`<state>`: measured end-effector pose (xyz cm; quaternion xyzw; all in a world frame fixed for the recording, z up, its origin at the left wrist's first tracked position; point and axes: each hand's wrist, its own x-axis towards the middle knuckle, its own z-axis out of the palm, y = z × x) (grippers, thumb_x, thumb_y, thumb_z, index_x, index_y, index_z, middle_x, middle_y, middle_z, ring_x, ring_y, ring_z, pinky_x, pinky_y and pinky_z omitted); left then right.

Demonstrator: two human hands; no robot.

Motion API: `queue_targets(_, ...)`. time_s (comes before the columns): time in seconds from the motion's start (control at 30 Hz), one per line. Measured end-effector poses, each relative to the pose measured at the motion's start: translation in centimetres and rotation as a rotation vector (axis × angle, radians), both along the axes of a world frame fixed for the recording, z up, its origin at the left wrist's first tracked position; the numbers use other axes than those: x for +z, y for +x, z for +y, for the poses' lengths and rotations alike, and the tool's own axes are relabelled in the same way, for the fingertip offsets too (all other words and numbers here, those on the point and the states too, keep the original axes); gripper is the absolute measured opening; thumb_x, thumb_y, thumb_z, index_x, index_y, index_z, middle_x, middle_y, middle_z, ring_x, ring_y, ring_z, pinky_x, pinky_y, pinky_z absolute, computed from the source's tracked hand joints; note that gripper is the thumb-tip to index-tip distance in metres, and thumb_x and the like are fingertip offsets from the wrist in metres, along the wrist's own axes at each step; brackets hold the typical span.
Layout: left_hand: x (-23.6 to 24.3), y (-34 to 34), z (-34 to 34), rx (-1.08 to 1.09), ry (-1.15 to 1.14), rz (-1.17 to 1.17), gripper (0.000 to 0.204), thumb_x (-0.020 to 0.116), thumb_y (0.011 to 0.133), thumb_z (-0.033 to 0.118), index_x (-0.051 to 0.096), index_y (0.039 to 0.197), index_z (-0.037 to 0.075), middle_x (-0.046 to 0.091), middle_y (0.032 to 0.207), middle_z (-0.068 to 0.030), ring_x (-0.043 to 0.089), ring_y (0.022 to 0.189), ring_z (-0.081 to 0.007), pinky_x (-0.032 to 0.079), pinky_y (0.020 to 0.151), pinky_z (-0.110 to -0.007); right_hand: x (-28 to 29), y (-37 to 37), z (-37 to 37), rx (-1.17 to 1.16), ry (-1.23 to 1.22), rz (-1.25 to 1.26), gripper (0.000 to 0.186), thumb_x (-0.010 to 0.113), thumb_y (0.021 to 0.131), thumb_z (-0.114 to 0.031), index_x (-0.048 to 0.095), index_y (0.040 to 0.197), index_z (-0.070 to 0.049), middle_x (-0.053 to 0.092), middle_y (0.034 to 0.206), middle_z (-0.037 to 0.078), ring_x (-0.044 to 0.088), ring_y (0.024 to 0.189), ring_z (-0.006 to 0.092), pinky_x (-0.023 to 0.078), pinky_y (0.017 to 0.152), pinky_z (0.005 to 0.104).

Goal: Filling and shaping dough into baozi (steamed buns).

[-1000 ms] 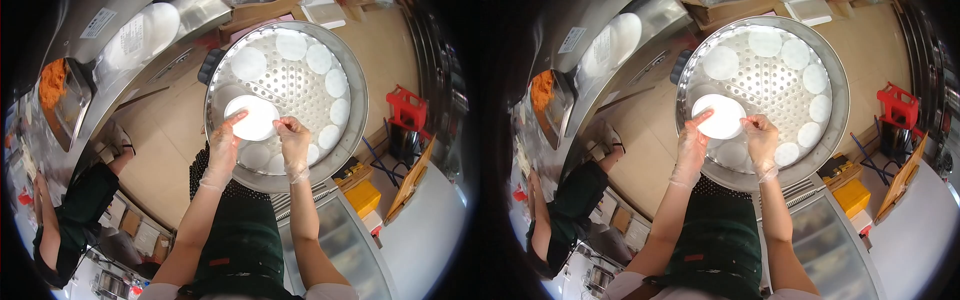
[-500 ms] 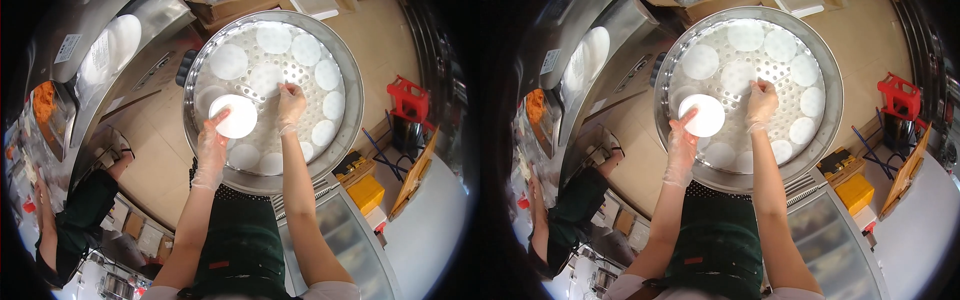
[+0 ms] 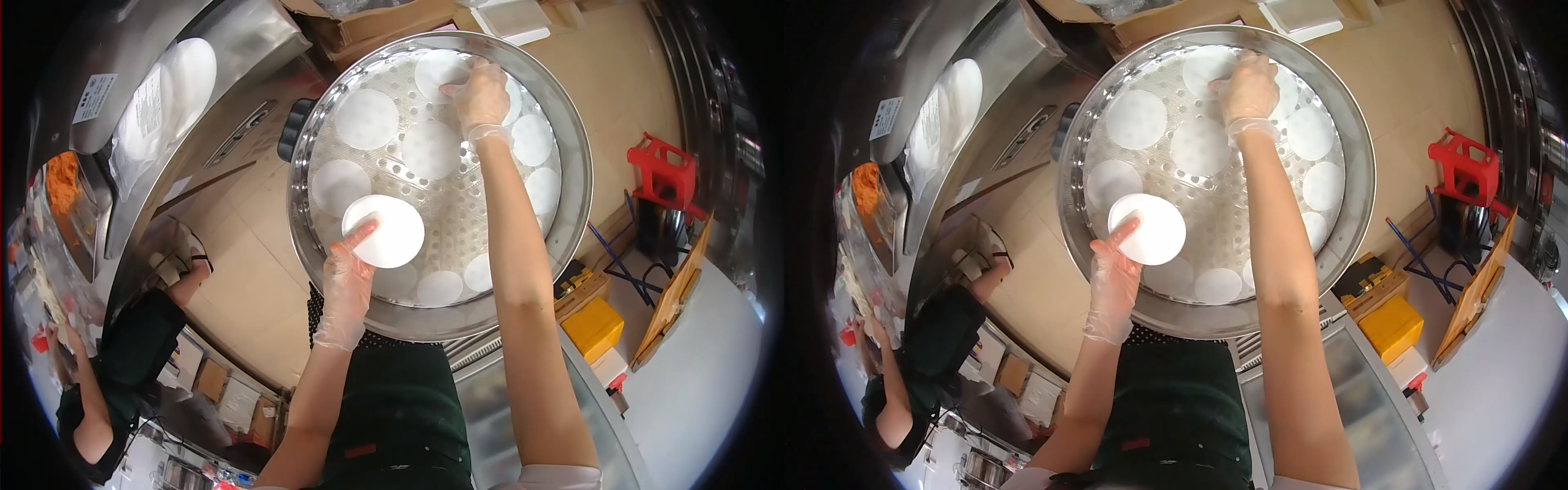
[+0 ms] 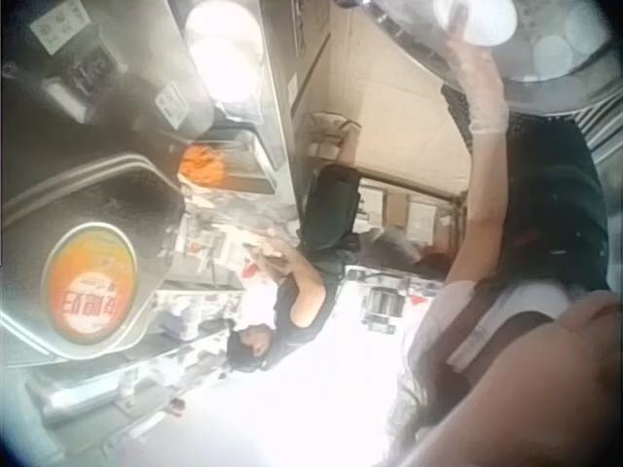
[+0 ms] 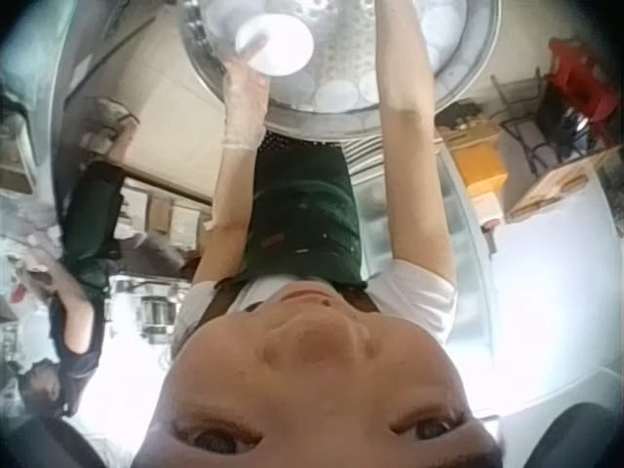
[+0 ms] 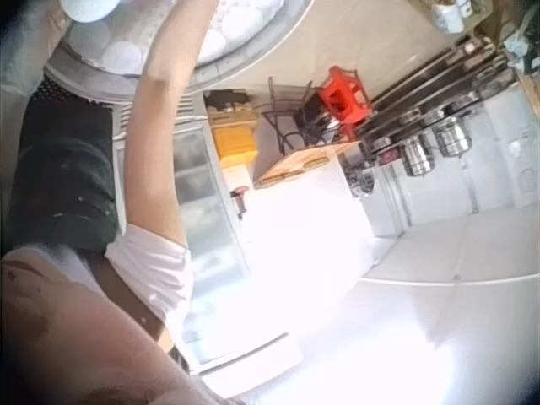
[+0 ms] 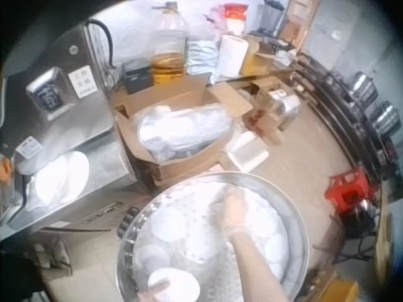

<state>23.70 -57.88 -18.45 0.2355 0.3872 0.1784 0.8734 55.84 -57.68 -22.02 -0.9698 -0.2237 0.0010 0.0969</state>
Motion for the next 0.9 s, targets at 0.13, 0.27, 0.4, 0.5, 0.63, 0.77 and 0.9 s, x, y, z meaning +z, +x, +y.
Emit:
queue_targets(0.13, 0.1, -0.2, 0.2, 0.013, -0.023, -0.014, 0.077, 0.052, 0.088, 0.062, 0.059, 0.123, -0.006, 0.05, 0.138, -0.0143, 0.045, 0.13, -0.0244, 0.034, 0.112, -0.04, 0.7, 0.7, 0.6, 0.011, -0.067, 0.113, 0.062, 0.086, 0.064, -0.027, 0.06, 0.117, -0.007, 0.064, 0.112, 0.011, 0.057, 0.113, 0.0295, 0.051, 0.088, 0.04)
queue_targets(0.27, 0.3, -0.1, 0.6, 0.01, -0.038, -0.024, 0.077, 0.051, 0.089, 0.061, 0.058, 0.124, -0.007, 0.05, 0.138, -0.0136, 0.045, 0.13, -0.0233, 0.034, 0.113, -0.039, 1.0, 1.1, 0.2, -0.028, 0.015, 0.229, 0.051, 0.084, 0.067, -0.025, 0.064, 0.111, -0.008, 0.068, 0.105, 0.01, 0.062, 0.105, 0.0278, 0.051, 0.085, 0.0365)
queue_targets(0.4, 0.4, -0.3, 0.9, -0.006, -0.043, -0.029, 0.078, 0.052, 0.089, 0.061, 0.057, 0.125, -0.008, 0.05, 0.137, -0.0135, 0.045, 0.13, -0.0231, 0.033, 0.113, -0.039, 0.4, 1.1, -0.6, -0.178, 0.254, 0.378, 0.035, 0.08, 0.072, -0.024, 0.068, 0.101, -0.008, 0.071, 0.096, 0.009, 0.066, 0.091, 0.0262, 0.051, 0.081, 0.0349)
queue_targets(0.5, 0.0, -0.8, 1.2, 0.009, -0.045, -0.018, 0.078, 0.053, 0.088, 0.061, 0.056, 0.125, -0.008, 0.05, 0.137, -0.0137, 0.045, 0.129, -0.0231, 0.033, 0.113, -0.039, 0.8, 0.0, -0.5, -0.244, 0.281, 0.266, 0.028, 0.076, 0.077, -0.022, 0.068, 0.098, -0.006, 0.07, 0.092, 0.009, 0.067, 0.084, 0.0241, 0.051, 0.078, 0.0335)
queue_targets(0.63, 0.3, -1.0, 1.4, -0.002, -0.034, -0.049, 0.078, 0.052, 0.088, 0.061, 0.056, 0.126, -0.008, 0.05, 0.138, -0.0138, 0.046, 0.129, -0.0231, 0.034, 0.112, -0.04, -0.3, -0.3, -2.2, -0.483, 0.713, 0.414, 0.017, 0.065, 0.086, -0.009, 0.064, 0.099, 0.002, 0.068, 0.088, 0.01, 0.066, 0.075, 0.0188, 0.052, 0.067, 0.0283)
queue_targets(0.77, 0.3, -1.0, 1.4, -0.007, -0.041, -0.041, 0.08, 0.053, 0.087, 0.063, 0.056, 0.126, -0.007, 0.05, 0.138, -0.0137, 0.045, 0.13, -0.0232, 0.034, 0.112, -0.04, -0.9, -1.6, -2.2, -0.489, 0.812, 0.432, 0.015, 0.058, 0.09, -0.002, 0.061, 0.102, 0.005, 0.067, 0.088, 0.011, 0.066, 0.072, 0.0154, 0.052, 0.061, 0.0256)
queue_targets(0.9, 0.3, -1.1, 1.5, -0.011, -0.042, -0.044, 0.082, 0.053, 0.086, 0.064, 0.056, 0.126, -0.007, 0.049, 0.138, -0.0138, 0.045, 0.13, -0.0233, 0.034, 0.112, -0.04, -0.8, -2.0, -1.9, -0.499, 0.941, 0.585, 0.017, 0.054, 0.09, 0.001, 0.058, 0.105, 0.006, 0.067, 0.088, 0.012, 0.065, 0.072, 0.0147, 0.052, 0.06, 0.0263)
